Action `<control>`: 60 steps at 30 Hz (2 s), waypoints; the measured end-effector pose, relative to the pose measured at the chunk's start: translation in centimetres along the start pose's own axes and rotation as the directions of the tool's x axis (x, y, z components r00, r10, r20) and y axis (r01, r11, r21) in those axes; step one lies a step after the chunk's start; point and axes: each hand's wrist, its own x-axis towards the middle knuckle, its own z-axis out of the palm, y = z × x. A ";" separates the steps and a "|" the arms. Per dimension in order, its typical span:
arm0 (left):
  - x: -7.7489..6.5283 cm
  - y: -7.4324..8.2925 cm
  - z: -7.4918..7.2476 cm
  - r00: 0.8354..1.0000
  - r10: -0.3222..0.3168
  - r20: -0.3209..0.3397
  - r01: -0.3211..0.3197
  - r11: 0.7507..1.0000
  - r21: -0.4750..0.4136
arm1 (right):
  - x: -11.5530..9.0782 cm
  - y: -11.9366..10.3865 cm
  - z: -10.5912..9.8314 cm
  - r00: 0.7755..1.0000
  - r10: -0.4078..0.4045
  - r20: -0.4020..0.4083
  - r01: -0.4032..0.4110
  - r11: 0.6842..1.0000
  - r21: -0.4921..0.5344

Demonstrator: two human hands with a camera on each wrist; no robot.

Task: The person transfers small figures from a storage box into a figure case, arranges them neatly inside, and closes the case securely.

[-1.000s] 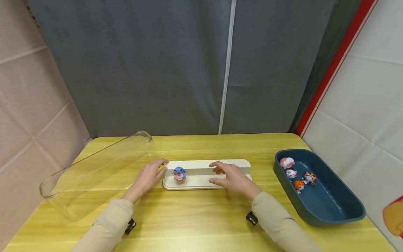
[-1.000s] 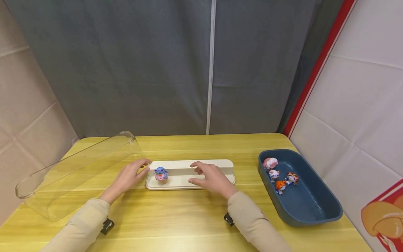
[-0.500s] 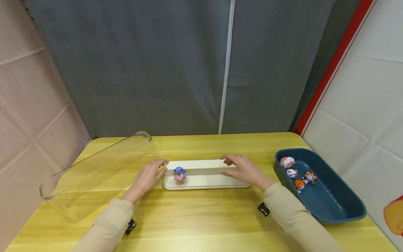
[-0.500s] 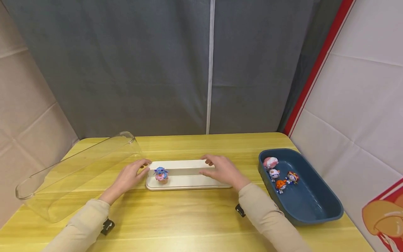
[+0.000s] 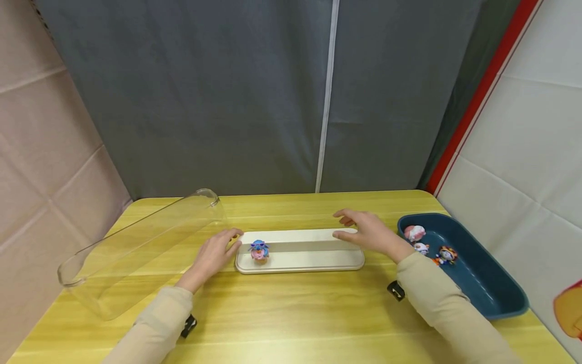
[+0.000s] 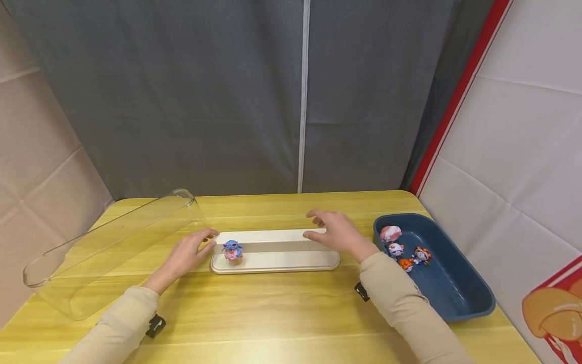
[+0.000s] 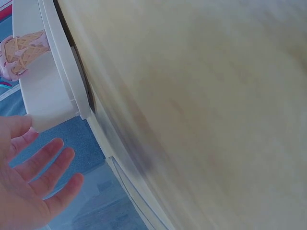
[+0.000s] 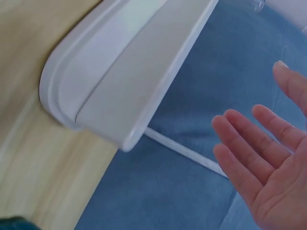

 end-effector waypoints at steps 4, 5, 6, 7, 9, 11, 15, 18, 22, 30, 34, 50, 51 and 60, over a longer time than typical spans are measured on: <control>0.0 -0.1 0.0 1.000 0.003 -0.003 -0.003 1.000 0.005 | -0.1 0.4 -0.9 1.000 0.022 -0.001 -0.022 1.000 -0.019; 0.0 -0.1 0.0 1.000 0.003 -0.004 -0.003 1.000 0.006 | -0.1 0.5 -1.1 1.000 0.031 0.001 -0.031 0.999 -0.021; 0.0 -0.1 0.0 1.000 0.002 -0.004 -0.002 1.000 0.006 | -0.1 0.6 -1.4 0.999 0.033 0.003 -0.033 0.999 -0.021; 0.0 -0.1 0.0 1.000 0.002 -0.004 -0.002 1.000 0.006 | -0.2 0.7 -1.6 0.999 0.037 0.005 -0.037 0.999 -0.020; 0.0 -0.1 -0.1 1.000 0.002 -0.004 -0.002 1.000 0.005 | -0.3 1.0 -2.0 0.999 0.049 0.010 -0.048 0.999 -0.017; 0.0 0.0 -0.1 1.000 -0.001 -0.001 0.001 1.000 0.005 | -0.4 1.2 -2.5 0.998 0.062 0.014 -0.062 0.998 -0.019; -0.1 0.0 -0.1 1.000 0.001 0.003 -0.001 1.000 0.009 | -0.8 1.7 -3.4 0.997 0.081 0.013 -0.081 0.996 -0.029; -0.1 -0.1 -0.1 1.000 -0.002 0.002 0.002 1.000 0.007 | -1.2 2.2 -3.9 0.995 0.098 0.012 -0.098 0.995 -0.035; -0.1 0.0 -0.1 1.000 -0.005 0.005 0.005 1.000 0.008 | -1.8 2.9 -4.6 0.992 0.126 0.009 -0.126 0.991 -0.044; -0.1 0.0 -0.2 1.000 -0.006 0.002 0.006 1.000 0.007 | -3.2 4.0 -5.9 0.990 0.139 -0.016 -0.139 0.990 -0.026; -0.1 0.0 -0.2 1.000 -0.004 0.001 0.004 1.000 0.011 | -3.8 5.1 -6.4 0.991 0.119 -0.053 -0.119 0.993 0.007; -0.1 0.1 -0.1 1.000 -0.006 -0.002 0.006 1.000 0.005 | -5.9 10.2 -6.4 0.970 0.181 -0.161 -0.172 0.983 0.068; -0.1 0.1 -0.2 1.000 -0.006 -0.002 0.006 1.000 0.006 | -6.0 10.5 -6.3 0.967 0.195 -0.162 -0.186 0.980 0.070; -0.3 0.0 -0.2 1.000 -0.012 0.005 0.012 1.000 0.008 | -7.4 13.5 -6.0 0.938 0.340 -0.068 -0.325 0.931 0.166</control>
